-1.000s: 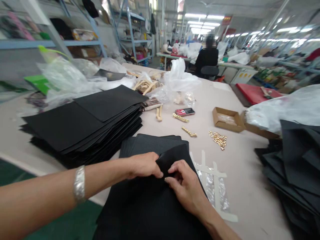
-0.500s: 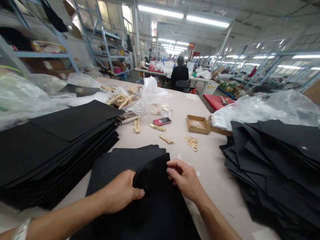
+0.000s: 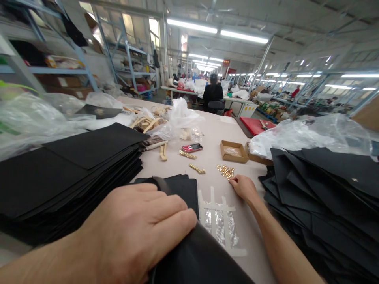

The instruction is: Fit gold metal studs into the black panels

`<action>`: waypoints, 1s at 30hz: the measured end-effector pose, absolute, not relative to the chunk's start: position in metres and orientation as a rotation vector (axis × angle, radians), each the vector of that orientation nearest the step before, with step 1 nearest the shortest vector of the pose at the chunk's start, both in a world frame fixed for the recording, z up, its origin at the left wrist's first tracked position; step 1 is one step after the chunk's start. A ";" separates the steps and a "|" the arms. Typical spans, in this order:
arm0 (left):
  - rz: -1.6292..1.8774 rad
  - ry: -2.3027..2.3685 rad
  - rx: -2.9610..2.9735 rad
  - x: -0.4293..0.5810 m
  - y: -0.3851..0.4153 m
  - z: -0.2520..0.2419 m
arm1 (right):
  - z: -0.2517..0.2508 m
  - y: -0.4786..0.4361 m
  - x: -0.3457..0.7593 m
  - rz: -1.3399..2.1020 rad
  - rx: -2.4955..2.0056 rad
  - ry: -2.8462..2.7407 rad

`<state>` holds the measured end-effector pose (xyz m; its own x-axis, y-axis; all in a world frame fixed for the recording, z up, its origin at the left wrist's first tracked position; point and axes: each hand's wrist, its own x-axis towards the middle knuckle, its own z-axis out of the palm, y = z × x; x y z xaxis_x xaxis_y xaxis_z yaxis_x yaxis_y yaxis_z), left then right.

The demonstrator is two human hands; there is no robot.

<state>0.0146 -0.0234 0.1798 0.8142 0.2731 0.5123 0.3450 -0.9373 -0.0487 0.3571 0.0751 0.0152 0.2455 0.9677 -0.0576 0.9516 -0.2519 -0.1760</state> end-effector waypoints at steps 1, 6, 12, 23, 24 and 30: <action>-0.779 -0.432 -2.837 0.017 -0.025 0.178 | 0.015 0.076 0.358 0.227 -2.412 -1.878; -0.791 -0.349 -2.855 0.026 -0.040 0.134 | 0.020 0.079 0.365 0.188 -2.531 -1.964; -0.846 -0.383 -2.865 0.016 -0.050 0.073 | 0.028 0.087 0.363 0.143 -2.611 -2.097; -0.940 -0.443 -2.812 -0.003 -0.056 0.056 | 0.022 0.087 0.353 0.062 -2.565 -2.069; -0.940 -0.439 -2.815 -0.003 -0.057 0.055 | 0.023 0.086 0.356 0.067 -2.549 -2.032; -0.906 -0.429 -2.827 -0.003 -0.058 0.058 | 0.034 0.073 0.363 0.252 -2.307 -1.833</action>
<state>-0.0033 -0.0583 0.0583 0.7779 0.2257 0.5865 0.3112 -0.9491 -0.0476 0.3635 0.0726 0.0338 0.2238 0.9745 -0.0182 0.9432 -0.2212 -0.2478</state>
